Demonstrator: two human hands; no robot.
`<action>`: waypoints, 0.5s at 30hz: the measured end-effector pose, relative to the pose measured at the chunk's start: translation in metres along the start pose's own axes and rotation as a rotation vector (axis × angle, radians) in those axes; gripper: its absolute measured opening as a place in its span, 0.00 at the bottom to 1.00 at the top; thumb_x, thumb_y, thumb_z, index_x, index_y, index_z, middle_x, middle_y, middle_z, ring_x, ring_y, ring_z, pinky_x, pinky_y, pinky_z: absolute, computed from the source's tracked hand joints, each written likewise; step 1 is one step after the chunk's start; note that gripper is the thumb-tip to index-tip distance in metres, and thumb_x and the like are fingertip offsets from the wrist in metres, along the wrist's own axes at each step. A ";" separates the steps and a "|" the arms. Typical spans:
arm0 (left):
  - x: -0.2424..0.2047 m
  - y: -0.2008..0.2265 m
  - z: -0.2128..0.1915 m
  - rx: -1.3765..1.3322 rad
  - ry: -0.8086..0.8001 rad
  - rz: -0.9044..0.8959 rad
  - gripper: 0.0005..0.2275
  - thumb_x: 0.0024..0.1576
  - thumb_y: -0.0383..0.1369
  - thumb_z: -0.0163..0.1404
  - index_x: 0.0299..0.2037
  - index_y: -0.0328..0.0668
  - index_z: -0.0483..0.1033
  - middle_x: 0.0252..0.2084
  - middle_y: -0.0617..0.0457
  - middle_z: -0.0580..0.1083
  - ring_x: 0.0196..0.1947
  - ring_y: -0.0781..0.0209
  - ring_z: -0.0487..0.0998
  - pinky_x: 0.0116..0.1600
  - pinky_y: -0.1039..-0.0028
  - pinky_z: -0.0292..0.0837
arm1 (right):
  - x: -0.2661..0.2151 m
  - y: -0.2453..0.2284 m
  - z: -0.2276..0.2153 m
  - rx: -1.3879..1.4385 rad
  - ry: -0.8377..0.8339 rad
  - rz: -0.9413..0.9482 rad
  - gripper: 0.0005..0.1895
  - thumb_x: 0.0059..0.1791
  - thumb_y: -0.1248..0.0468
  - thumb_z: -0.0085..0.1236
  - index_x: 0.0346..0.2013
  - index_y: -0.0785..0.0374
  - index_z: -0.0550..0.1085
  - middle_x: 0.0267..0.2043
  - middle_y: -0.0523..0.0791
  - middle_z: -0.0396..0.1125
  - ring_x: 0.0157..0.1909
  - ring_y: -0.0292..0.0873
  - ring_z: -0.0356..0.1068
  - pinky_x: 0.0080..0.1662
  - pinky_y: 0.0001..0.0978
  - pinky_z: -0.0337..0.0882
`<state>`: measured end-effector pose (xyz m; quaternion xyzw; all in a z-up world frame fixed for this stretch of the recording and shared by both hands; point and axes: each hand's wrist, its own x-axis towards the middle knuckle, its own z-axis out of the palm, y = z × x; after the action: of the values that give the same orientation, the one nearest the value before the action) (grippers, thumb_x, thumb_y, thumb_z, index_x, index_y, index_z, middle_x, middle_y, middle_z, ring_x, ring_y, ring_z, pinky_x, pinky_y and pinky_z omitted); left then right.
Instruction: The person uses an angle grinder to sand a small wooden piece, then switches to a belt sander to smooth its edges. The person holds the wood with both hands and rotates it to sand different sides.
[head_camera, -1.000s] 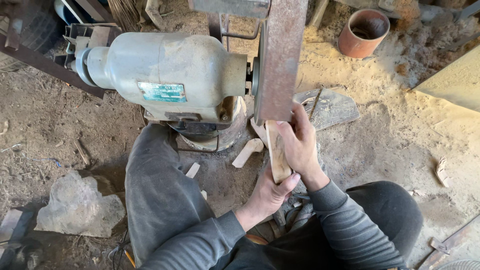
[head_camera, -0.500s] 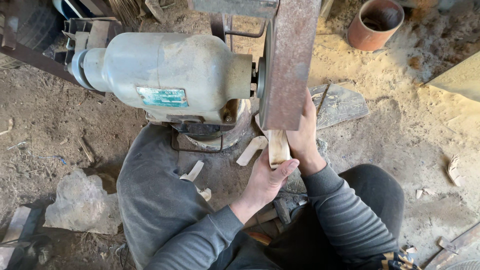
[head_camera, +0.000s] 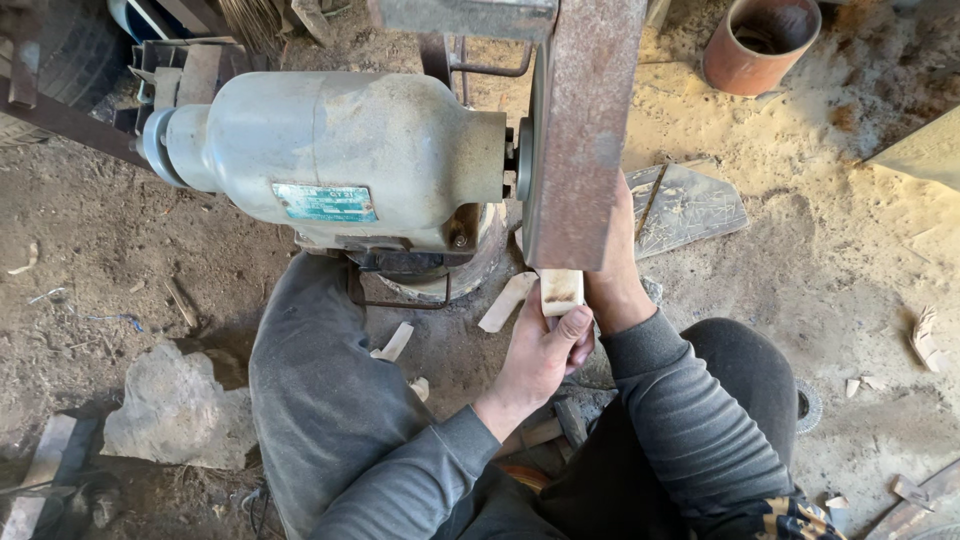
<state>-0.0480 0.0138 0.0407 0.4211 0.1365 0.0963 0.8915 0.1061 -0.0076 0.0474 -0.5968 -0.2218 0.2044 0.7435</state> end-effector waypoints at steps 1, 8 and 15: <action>-0.001 0.000 0.000 0.014 0.004 -0.012 0.20 0.61 0.49 0.53 0.49 0.45 0.61 0.27 0.61 0.65 0.23 0.74 0.67 0.24 0.83 0.59 | 0.004 0.003 0.000 0.055 0.008 0.019 0.18 0.58 0.57 0.52 0.56 0.68 0.70 0.46 0.43 0.72 0.43 0.33 0.72 0.44 0.26 0.75; 0.007 -0.012 -0.002 -0.018 0.021 0.048 0.18 0.66 0.46 0.51 0.50 0.42 0.62 0.27 0.60 0.62 0.24 0.73 0.63 0.28 0.80 0.62 | 0.015 0.014 -0.003 -0.016 0.013 -0.001 0.16 0.58 0.62 0.52 0.56 0.70 0.69 0.46 0.44 0.72 0.44 0.33 0.72 0.44 0.24 0.74; 0.012 -0.013 -0.002 -0.041 0.045 0.013 0.16 0.65 0.46 0.51 0.49 0.44 0.61 0.27 0.60 0.61 0.25 0.73 0.62 0.29 0.80 0.62 | 0.019 0.005 -0.003 -0.095 0.017 0.003 0.15 0.57 0.63 0.52 0.56 0.70 0.69 0.45 0.44 0.72 0.43 0.33 0.72 0.44 0.25 0.75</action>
<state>-0.0361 0.0102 0.0276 0.4015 0.1519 0.1145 0.8959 0.1225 0.0020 0.0432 -0.6334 -0.2244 0.1896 0.7159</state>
